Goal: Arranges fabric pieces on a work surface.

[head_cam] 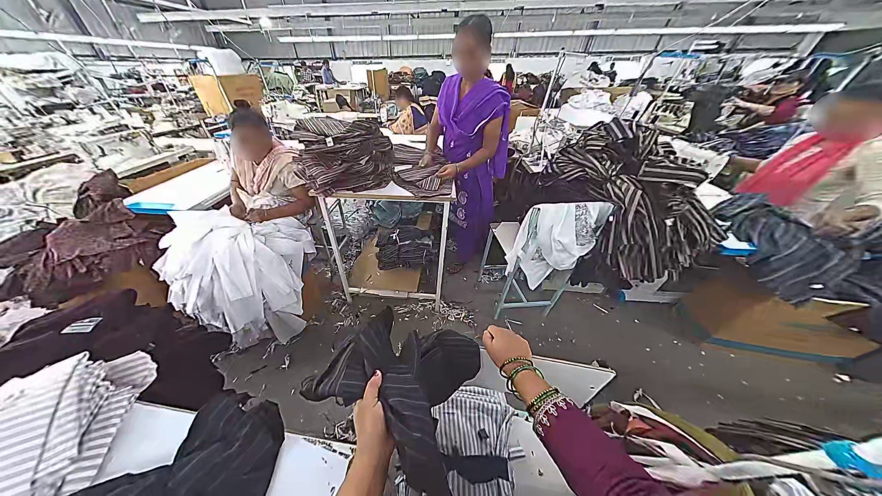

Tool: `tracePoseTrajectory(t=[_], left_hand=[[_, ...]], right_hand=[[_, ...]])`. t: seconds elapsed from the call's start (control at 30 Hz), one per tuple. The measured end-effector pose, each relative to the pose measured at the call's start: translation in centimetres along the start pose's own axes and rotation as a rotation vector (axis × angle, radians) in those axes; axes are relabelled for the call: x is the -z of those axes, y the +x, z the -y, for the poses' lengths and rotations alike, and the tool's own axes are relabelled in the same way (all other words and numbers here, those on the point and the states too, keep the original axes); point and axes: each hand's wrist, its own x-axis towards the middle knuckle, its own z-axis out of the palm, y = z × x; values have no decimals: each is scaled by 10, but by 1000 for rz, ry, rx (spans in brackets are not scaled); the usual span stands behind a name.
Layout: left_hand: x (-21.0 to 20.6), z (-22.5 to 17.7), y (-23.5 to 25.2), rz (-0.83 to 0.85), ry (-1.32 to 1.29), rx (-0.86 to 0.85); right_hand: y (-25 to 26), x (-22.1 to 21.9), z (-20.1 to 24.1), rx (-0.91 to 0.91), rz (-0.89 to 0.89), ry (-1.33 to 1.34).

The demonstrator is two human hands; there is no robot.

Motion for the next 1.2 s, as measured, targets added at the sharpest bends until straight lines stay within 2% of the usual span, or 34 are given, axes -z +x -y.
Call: tracePoseTrajectory(t=[0.37, 0.93, 1.03, 1.1, 1.2], left_hand=[[0, 0, -2, 49, -1, -9], [0, -3, -4, 80, 28, -38], [2, -4, -4, 90, 78, -40], [3, -4, -4, 92, 81, -43], [1, -4, -2, 97, 50, -39]], right_hand=[[-5, -2, 12, -43, 7, 17], [-5, -4, 9, -4, -8, 28], [2, -3, -2, 47, -13, 223], [9, -3, -6, 57, -84, 516], [6, 5, 11, 68, -191, 873]])
